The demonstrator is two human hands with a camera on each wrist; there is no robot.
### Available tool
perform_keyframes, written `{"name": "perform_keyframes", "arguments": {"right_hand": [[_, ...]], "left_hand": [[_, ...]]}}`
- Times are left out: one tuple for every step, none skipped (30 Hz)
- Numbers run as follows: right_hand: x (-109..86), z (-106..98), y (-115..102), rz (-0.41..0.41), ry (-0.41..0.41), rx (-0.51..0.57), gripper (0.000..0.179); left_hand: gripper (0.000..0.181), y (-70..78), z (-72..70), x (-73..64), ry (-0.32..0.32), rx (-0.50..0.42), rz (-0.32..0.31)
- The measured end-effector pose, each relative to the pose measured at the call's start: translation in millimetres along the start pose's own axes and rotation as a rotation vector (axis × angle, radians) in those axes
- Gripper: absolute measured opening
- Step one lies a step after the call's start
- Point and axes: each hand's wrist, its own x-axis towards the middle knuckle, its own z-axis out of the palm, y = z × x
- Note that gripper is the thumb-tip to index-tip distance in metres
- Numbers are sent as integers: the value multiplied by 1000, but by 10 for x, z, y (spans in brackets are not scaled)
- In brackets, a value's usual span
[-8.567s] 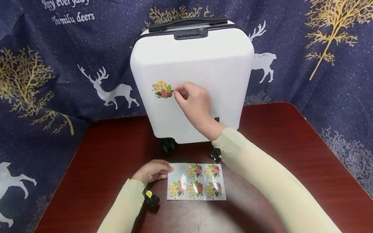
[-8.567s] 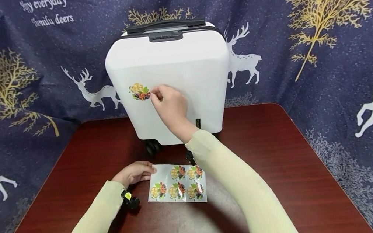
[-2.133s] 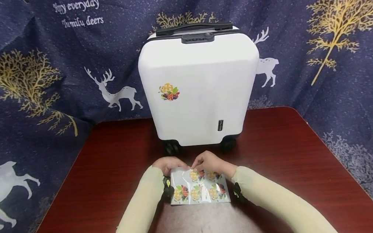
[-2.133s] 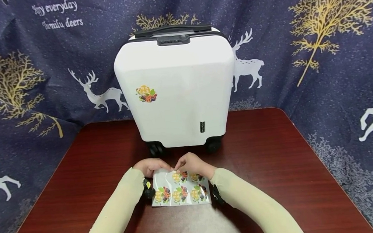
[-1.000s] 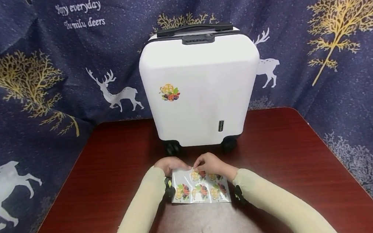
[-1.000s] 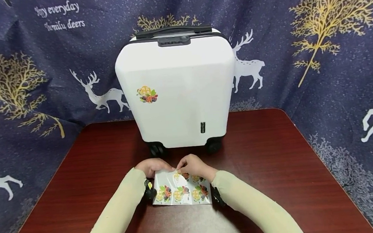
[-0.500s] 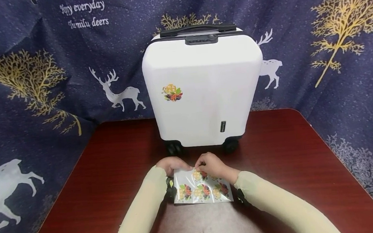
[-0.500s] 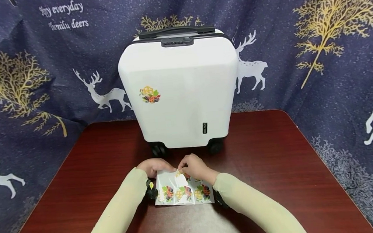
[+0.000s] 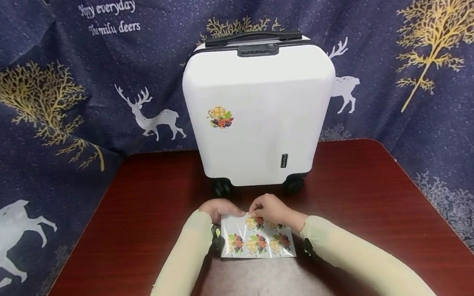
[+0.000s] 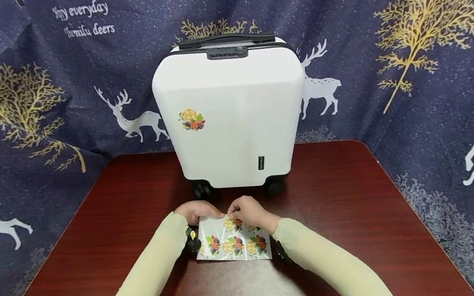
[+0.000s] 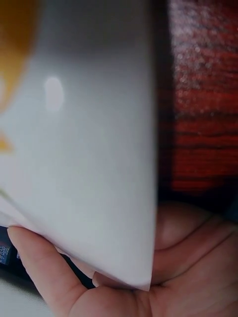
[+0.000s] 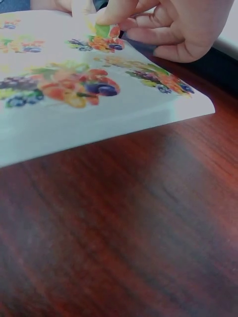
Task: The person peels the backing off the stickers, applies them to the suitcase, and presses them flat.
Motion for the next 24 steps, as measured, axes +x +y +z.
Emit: {"name": "perform_keyframes", "arguments": {"right_hand": [[2,-3,-4,1,-2,-1,6],[2,-5,-5,0,-5,-2,6],[-1,-7,-7,2,-8,-1,6],[-4,-9,-8,-4,-9,-4,6],[-8,-13,-7,-8,-11,-5,6],[-11,-16,-7,-7,-13,-3,6],[-14,-20,-9,-6,-16,-1,6],[-17,-24,-10,-5,-18,2,6],[-20,-27,-12,-4,-19,4,6],[-21,-30,-14,-4,-21,6,6],[-22,-33,-16,2,-24,12,6],[-21,-35,-19,6,-27,16,6],[-22,-36,-18,-4,-28,14,6],[-20,-36,-17,-8,-29,13,6],[-19,-36,-16,-11,-30,12,6],[-18,-37,-16,-14,-31,12,6],[-17,-37,-15,-17,-32,10,6],[-17,-38,-16,-18,-33,9,5],[-17,-39,-17,-16,-35,8,5],[-16,-41,-20,-7,-37,11,6],[-17,-44,-23,-5,-39,11,6],[-20,-46,-24,-5,-40,8,6],[-22,-47,-24,-7,-41,5,6],[-25,-51,-27,-9,-42,2,6]], "left_hand": [[31,-3,-2,3,-3,-1,-1],[31,-6,-3,5,-1,-1,2],[31,-7,-3,5,0,0,4],[31,-7,-3,3,4,-1,4],[31,-6,-2,1,9,0,4],[31,-5,0,-2,15,-1,4],[31,-4,3,-3,21,-1,6],[31,-1,5,-6,26,0,6],[31,2,8,-9,29,-1,3],[31,3,11,-13,33,2,6],[31,5,11,-14,34,1,3],[31,5,14,-17,36,4,5],[31,6,14,-19,34,3,2],[30,8,14,-21,33,2,-1],[30,8,14,-22,32,0,-3],[30,9,14,-26,30,2,-2],[31,9,12,-24,30,-1,-6],[31,10,11,-25,30,-3,-7],[31,10,8,-24,29,-5,-9],[31,8,9,-24,29,0,-6],[31,7,8,-23,28,-2,-7],[31,5,6,-19,28,-1,-7],[32,3,4,-13,27,-4,-11],[31,2,3,-10,28,-5,-13]]}}
